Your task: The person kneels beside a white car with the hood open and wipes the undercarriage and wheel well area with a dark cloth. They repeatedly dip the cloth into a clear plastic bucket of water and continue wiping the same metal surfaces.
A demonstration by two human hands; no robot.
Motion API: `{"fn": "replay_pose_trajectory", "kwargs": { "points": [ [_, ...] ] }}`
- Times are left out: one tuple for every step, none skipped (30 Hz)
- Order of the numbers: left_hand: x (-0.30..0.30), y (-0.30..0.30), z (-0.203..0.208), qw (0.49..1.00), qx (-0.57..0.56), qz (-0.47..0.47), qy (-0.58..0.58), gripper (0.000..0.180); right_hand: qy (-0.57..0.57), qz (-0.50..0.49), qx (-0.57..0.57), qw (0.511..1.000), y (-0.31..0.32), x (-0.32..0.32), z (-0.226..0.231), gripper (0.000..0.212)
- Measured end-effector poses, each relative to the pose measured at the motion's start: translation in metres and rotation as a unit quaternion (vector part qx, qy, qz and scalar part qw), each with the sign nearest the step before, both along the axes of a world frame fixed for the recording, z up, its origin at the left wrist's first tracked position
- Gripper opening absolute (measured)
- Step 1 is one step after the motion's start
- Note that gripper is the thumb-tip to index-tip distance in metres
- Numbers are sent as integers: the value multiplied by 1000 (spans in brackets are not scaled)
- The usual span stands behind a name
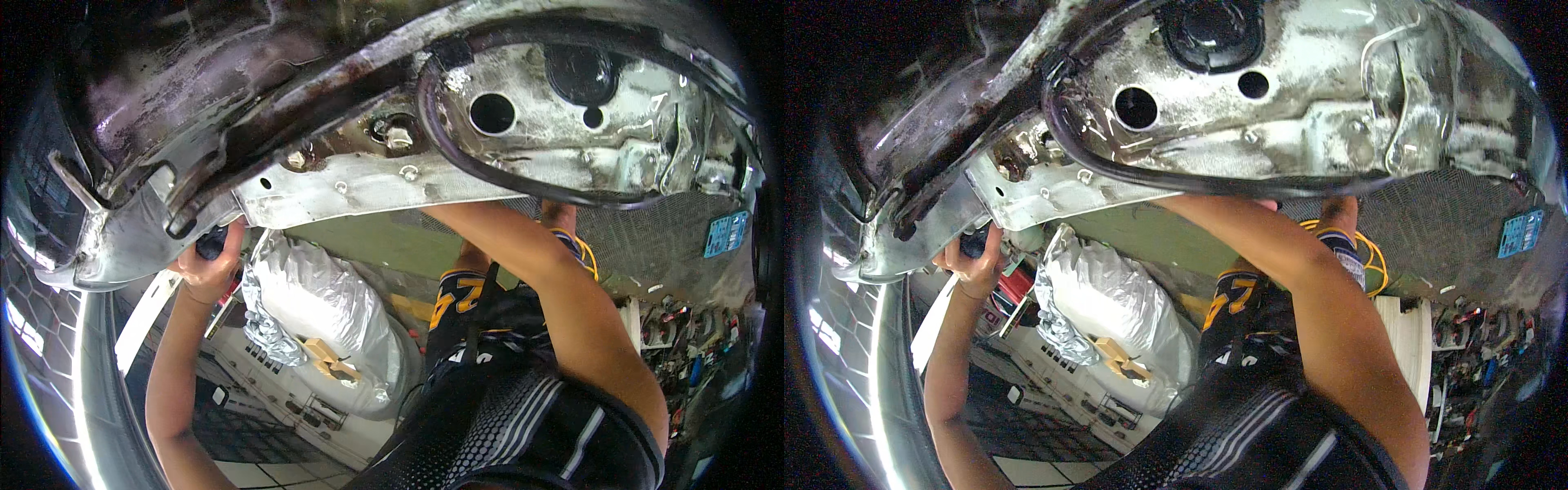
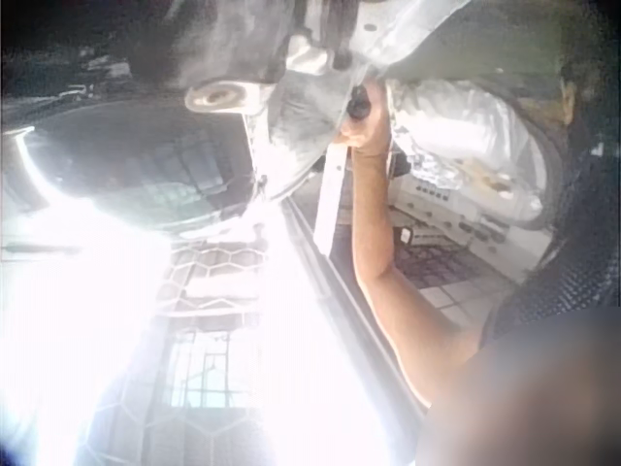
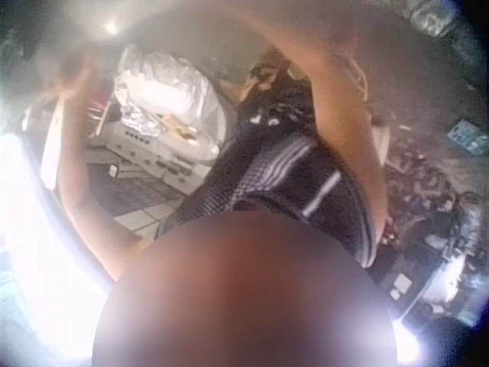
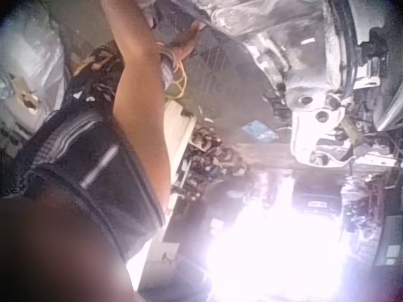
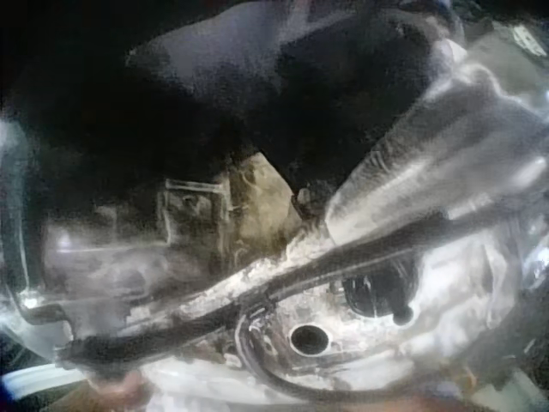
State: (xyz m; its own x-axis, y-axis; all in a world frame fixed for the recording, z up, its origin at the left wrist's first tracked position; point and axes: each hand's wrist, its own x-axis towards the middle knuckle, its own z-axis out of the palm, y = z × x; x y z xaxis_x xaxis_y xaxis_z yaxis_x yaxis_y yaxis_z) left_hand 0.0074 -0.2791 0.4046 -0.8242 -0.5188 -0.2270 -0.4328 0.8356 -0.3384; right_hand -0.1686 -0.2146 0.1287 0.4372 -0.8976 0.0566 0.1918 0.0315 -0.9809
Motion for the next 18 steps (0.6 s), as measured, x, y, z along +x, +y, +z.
{"fn": "replay_pose_trajectory", "kwargs": {
  "points": [
    [6, 0, 2, 1000, 6, -1, -8, 51, 4, -1, -5, 1000, 0, 2, 2, 50],
    [11, -1, 2, 1000, 11, -3, -13, 51, 7, -4, -6, 1000, 0, 3, 2, 50],
    [17, 0, 4, 999, 27, 9, -28, 47, 13, -6, -8, 1000, -3, 4, 0, 50],
    [18, 2, 5, 999, 28, 6, -35, 46, 15, -6, -7, 1000, -4, 5, 0, 50],
    [17, 0, 5, 999, 29, 1, -41, 45, 17, -7, -6, 1000, -5, 9, 1, 50],
    [15, -1, 4, 999, 28, -2, -45, 44, 22, -9, -7, 1000, -5, 11, 0, 50],
    [14, -2, 2, 999, 20, -11, -39, 44, 25, -11, -8, 1000, -2, 12, 2, 50],
    [13, 0, 2, 999, 15, -17, -36, 44, 26, -16, -6, 1000, 4, 14, 8, 50],
    [15, 2, 2, 999, 15, -11, -40, 42, 26, -19, -5, 999, 3, 16, 10, 50],
    [21, 2, 3, 999, 16, -5, -44, 41, 26, -20, -9, 999, -3, 16, 6, 50],
    [26, 2, 5, 999, 14, -1, -47, 40, 24, -20, -11, 999, -9, 18, 1, 50],
    [30, 2, 6, 999, 13, 4, -51, 38, 25, -17, -8, 1000, -8, 18, -2, 50],
    [31, 4, 6, 999, 10, -3, -53, 34, 28, -13, -5, 1000, -5, 15, -4, 50],
    [28, 3, 4, 999, 4, -10, -45, 34, 27, -10, -4, 1000, -4, 12, -5, 50],
    [21, 1, 1, 999, -2, -17, -36, 34, 30, -9, -3, 999, 0, 12, -2, 50],
    [18, 0, 0, 999, -8, -24, -28, 34, 31, -10, -7, 999, -2, 14, -2, 51],
    [19, 8, -2, 999, -16, 28, -15, 55, 32, -12, -8, 999, -5, 14, -5, 51],
    [19, 10, 0, 999, -9, 29, -23, 55, 33, -11, -8, 999, -7, 16, -6, 51]
  ]
}}
